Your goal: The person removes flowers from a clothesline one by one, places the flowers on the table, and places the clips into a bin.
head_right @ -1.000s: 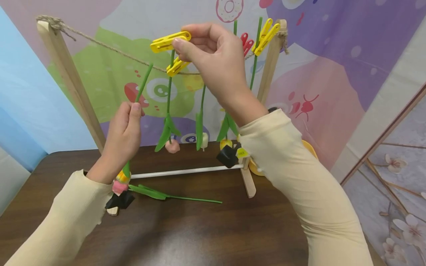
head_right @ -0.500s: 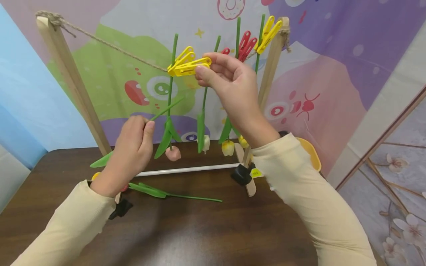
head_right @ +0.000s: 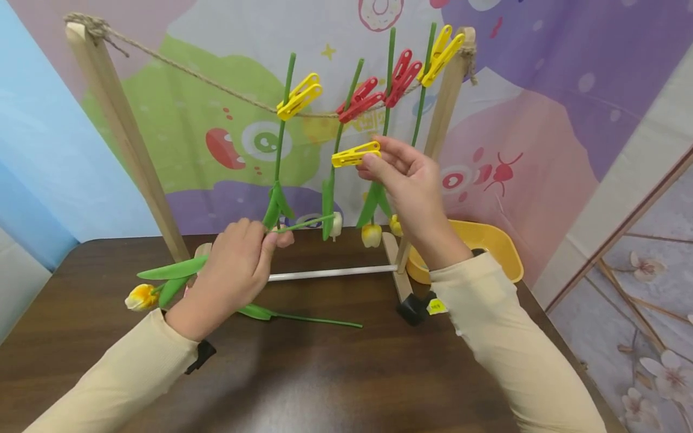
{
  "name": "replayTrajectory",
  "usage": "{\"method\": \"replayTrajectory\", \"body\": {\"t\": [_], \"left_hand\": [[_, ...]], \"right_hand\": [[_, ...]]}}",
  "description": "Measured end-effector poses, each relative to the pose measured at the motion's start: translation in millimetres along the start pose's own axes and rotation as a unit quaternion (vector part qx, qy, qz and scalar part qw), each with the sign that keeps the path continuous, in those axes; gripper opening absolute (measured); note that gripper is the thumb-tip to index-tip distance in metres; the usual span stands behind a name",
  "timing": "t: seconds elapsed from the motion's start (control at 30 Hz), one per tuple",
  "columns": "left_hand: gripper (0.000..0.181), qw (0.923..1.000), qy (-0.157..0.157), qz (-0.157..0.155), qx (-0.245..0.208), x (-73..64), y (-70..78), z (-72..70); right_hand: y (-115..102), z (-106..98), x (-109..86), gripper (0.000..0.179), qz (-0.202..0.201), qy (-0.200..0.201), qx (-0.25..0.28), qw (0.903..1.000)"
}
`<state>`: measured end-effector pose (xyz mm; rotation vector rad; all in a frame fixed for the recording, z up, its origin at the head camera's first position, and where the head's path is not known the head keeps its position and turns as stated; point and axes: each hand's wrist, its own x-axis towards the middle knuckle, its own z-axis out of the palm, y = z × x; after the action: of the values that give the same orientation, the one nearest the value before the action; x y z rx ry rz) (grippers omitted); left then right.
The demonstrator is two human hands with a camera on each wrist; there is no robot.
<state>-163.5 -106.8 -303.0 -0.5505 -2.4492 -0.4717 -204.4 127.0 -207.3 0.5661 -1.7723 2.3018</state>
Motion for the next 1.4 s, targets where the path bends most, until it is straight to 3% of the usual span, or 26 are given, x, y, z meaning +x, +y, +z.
{"method": "replayTrajectory", "body": {"t": [0.17,0.5,0.9,1.13,1.4], "left_hand": [[0.022,0.9990,-0.008,0.016,0.040,-9.0,1.7,10.2],[0.023,0.9940,-0.012,0.049,0.098,-29.6,1.4,32.7],[0.029,0.9925,-0.054,0.045,0.100,-43.9,6.5,45.0],[0.026,0.9929,-0.044,0.052,0.098,-47.9,8.5,51.5],[0.026,0.9936,-0.043,0.054,0.089,-51.9,11.4,57.5]], "right_hand": [[6,-10,-4.4,0.037,0.013,0.004,0.000,0.9999],[17,-35,-14.4,0.024,0.069,0.004,0.055,0.9961],[35,-65,-25.6,0.020,0.112,0.005,0.102,0.9885],[42,-94,-32.7,0.020,0.114,0.036,0.135,0.9836],[49,-125,-37.0,0.020,0.136,0.065,0.201,0.9680]]}}
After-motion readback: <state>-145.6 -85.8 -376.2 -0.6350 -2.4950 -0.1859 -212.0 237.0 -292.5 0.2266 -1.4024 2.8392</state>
